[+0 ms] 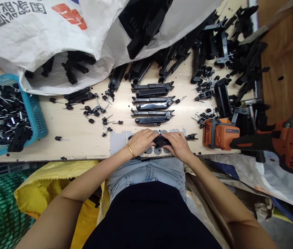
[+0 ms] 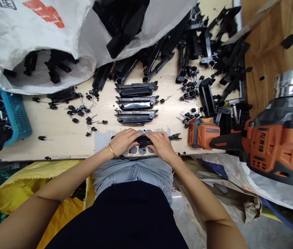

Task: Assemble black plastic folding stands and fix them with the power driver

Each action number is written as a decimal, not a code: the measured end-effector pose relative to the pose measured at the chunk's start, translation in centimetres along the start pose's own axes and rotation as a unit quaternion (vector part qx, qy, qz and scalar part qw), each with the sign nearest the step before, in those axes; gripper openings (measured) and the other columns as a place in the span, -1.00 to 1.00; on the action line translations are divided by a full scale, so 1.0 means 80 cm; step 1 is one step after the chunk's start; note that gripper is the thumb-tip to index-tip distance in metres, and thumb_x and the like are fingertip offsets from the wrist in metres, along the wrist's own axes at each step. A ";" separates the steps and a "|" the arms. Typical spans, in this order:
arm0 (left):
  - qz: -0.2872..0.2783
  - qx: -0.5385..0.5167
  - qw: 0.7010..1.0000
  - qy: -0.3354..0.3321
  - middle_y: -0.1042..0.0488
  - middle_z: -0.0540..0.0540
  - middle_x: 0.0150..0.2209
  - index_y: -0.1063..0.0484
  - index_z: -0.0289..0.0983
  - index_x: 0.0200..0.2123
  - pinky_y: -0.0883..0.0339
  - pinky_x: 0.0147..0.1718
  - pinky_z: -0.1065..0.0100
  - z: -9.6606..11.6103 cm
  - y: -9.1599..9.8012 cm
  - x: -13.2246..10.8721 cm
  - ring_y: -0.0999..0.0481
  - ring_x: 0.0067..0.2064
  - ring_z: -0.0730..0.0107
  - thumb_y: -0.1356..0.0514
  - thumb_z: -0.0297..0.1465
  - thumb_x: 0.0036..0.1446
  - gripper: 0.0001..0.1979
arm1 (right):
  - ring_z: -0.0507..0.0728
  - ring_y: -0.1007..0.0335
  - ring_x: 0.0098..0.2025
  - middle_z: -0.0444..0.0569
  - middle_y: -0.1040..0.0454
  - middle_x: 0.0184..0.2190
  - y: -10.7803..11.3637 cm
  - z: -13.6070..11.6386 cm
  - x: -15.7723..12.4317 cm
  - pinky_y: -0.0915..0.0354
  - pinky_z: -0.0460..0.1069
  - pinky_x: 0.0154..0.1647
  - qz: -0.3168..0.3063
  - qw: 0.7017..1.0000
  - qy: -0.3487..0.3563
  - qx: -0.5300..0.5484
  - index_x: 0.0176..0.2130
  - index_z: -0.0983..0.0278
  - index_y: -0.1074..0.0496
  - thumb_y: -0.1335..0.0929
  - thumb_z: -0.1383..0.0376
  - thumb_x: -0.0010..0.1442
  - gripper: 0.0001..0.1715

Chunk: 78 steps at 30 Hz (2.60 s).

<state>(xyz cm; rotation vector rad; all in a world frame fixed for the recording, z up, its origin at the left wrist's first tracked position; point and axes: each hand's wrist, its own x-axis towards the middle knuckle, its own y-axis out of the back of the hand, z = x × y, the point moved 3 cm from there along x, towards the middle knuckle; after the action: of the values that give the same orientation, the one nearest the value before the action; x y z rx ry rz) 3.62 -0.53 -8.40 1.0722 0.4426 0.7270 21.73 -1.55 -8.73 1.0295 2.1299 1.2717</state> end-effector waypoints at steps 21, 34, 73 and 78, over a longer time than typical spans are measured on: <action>0.229 0.072 0.939 0.247 -0.45 -0.21 -0.19 -0.41 -0.31 -0.08 -0.29 -0.20 0.17 -0.069 0.053 -0.062 -0.40 -0.15 0.16 -0.14 -0.47 0.14 -0.75 | 0.17 -0.42 -0.24 0.06 -0.49 -0.26 0.078 0.114 0.084 -0.36 0.14 -0.11 0.237 0.943 -0.230 0.032 -0.16 0.29 -0.48 -0.27 0.33 0.13 -0.71; 0.370 -0.365 0.801 0.297 -0.44 0.00 -0.33 -0.26 -0.23 -0.12 -0.47 -0.26 0.38 -0.063 0.050 -0.080 -0.53 -0.31 0.47 -0.20 -0.36 0.09 -0.72 | 0.09 -0.47 -0.34 -0.03 -0.52 -0.32 0.036 -0.011 0.004 -0.42 0.01 -0.29 0.187 0.897 -0.260 0.305 -0.20 0.24 -0.35 -0.33 0.15 0.19 -0.77; 0.192 -0.079 0.973 0.101 -0.58 -0.09 -0.31 -0.48 -0.27 -0.20 -0.43 -0.30 0.42 -0.064 0.065 -0.071 -0.57 -0.29 0.42 -0.13 -0.21 0.23 -0.73 | 0.31 -0.28 0.11 0.17 -0.34 0.07 0.004 -0.011 -0.028 -0.25 0.30 0.05 0.181 0.981 -0.031 -0.067 0.32 0.15 0.19 -0.25 0.31 0.23 -0.21; 0.168 -0.039 0.979 0.110 -0.57 -0.10 -0.30 -0.49 -0.26 -0.17 -0.42 -0.30 0.41 -0.060 0.056 -0.071 -0.56 -0.28 0.39 -0.10 -0.25 0.26 -0.75 | 0.30 -0.27 0.11 0.13 -0.32 0.08 0.016 -0.029 -0.020 -0.26 0.30 0.04 0.204 0.978 -0.007 -0.048 0.30 0.09 0.11 -0.26 0.35 0.20 -0.23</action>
<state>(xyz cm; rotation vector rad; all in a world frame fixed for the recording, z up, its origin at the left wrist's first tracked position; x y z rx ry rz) -4.86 -0.27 -6.47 1.0081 0.4210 1.1624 21.56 -3.69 -6.49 1.4797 1.8834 1.5274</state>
